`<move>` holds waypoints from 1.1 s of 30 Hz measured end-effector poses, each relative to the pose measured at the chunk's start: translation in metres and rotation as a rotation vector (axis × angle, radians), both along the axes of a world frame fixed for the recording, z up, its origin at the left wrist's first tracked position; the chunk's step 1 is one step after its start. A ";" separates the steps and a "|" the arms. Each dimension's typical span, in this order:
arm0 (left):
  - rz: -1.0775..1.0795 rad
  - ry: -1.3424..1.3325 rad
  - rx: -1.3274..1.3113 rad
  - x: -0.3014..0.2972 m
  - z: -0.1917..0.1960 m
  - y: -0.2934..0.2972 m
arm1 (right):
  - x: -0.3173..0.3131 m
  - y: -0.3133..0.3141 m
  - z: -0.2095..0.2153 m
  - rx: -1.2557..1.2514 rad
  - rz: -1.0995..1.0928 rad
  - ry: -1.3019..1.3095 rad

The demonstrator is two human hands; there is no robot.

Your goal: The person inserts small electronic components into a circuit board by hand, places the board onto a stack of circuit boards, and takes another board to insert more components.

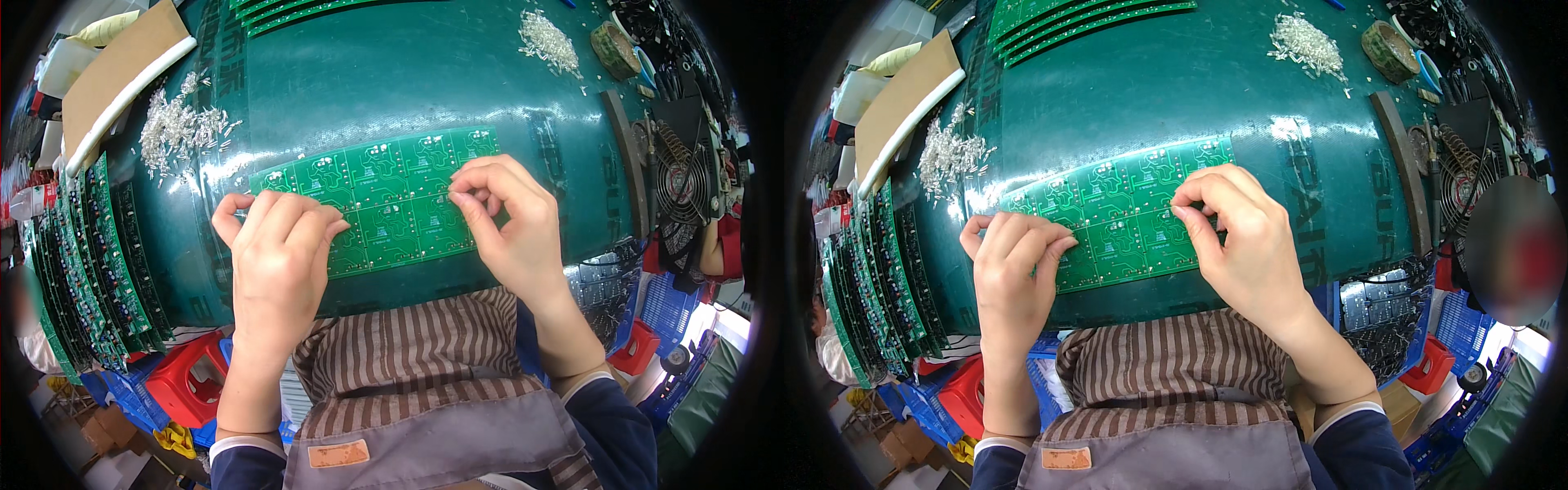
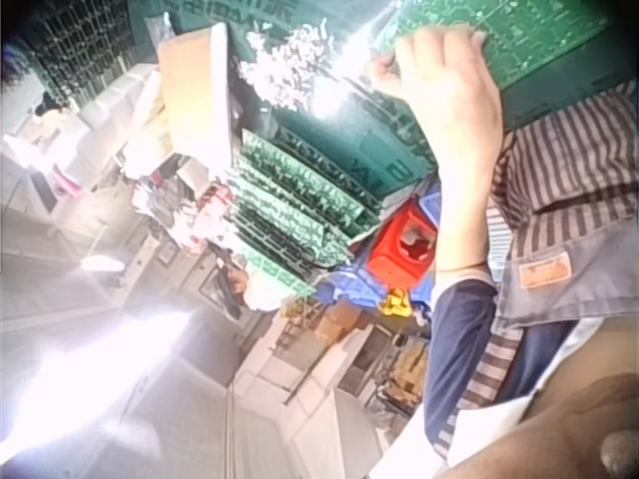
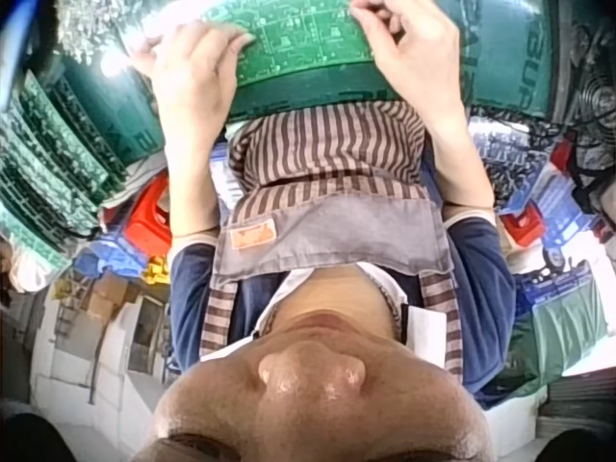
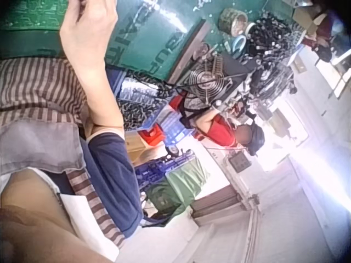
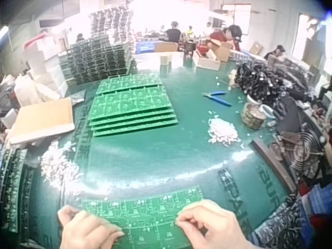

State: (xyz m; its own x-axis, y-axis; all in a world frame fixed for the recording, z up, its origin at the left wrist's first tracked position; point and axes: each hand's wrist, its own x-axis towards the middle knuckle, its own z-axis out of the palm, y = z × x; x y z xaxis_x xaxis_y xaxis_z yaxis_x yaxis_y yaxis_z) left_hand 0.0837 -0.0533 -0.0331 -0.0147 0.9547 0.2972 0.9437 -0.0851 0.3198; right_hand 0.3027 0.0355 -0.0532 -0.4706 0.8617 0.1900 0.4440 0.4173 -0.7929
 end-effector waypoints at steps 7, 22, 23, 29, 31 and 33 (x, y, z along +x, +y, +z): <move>-0.057 -0.003 -0.020 -0.004 0.001 0.001 | 0.002 0.000 -0.002 0.089 0.047 0.002; -0.046 0.007 -0.021 -0.004 0.001 -0.004 | -0.006 -0.005 -0.002 0.115 0.036 -0.039; -0.033 -0.035 -0.014 -0.005 -0.001 -0.006 | -0.006 -0.006 -0.002 0.122 0.024 -0.037; 0.072 -0.230 -0.001 -0.021 -0.006 -0.007 | -0.003 -0.007 -0.003 0.159 0.015 -0.043; 0.210 -0.276 0.130 -0.040 -0.015 -0.001 | -0.002 -0.009 -0.002 0.152 -0.020 -0.056; 0.402 -0.202 0.138 -0.060 -0.018 0.009 | -0.002 -0.009 -0.003 0.157 -0.025 -0.053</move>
